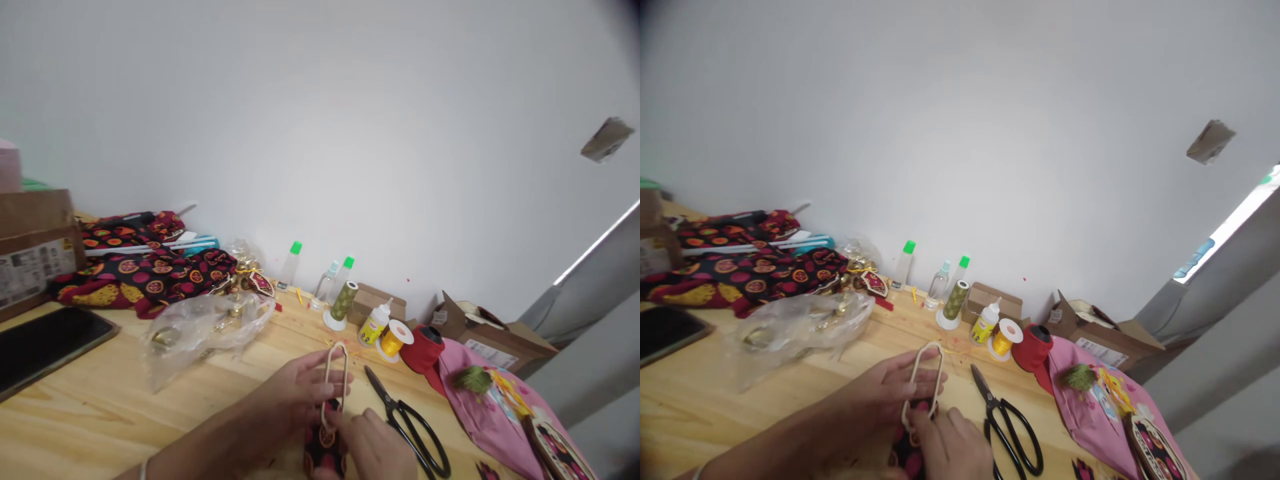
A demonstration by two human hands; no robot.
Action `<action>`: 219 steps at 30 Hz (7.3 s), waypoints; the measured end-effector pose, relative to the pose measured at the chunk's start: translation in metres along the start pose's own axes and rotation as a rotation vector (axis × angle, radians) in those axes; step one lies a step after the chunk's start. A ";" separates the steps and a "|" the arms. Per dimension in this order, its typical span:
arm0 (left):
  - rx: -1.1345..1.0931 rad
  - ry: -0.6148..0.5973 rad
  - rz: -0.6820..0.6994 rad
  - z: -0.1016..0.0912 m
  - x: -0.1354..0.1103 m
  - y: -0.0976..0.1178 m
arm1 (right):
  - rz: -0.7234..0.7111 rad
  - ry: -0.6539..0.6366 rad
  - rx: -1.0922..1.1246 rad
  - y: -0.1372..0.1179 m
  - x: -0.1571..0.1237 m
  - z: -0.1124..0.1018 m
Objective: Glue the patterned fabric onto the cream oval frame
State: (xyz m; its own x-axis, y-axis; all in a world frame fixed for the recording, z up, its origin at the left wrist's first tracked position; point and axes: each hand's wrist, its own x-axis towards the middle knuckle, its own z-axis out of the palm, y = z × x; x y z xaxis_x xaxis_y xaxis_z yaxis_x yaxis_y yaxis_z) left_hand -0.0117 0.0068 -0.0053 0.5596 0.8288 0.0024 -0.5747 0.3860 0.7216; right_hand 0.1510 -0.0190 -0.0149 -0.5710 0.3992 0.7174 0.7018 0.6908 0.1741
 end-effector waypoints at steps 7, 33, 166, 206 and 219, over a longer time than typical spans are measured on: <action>-0.237 -0.053 0.125 -0.005 -0.006 0.022 | 0.156 -0.265 0.009 0.051 -0.015 -0.003; -0.004 0.006 -0.086 0.010 0.020 -0.005 | 0.965 0.102 1.118 0.047 0.020 0.000; -0.247 0.084 0.049 0.005 0.019 0.017 | 1.092 0.422 0.962 0.057 0.026 -0.002; -0.069 0.027 -0.174 0.014 0.014 0.005 | 1.010 0.607 1.252 0.061 0.029 -0.025; -0.053 0.202 -0.198 0.026 0.017 0.008 | 1.048 0.571 1.102 0.038 0.035 -0.019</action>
State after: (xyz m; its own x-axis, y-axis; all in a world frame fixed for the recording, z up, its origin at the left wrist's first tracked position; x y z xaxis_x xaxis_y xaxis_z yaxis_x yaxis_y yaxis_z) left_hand 0.0092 0.0137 0.0187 0.5369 0.7970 -0.2765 -0.4993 0.5644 0.6573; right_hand 0.1658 0.0102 0.0300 0.3352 0.8571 0.3913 -0.1119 0.4486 -0.8867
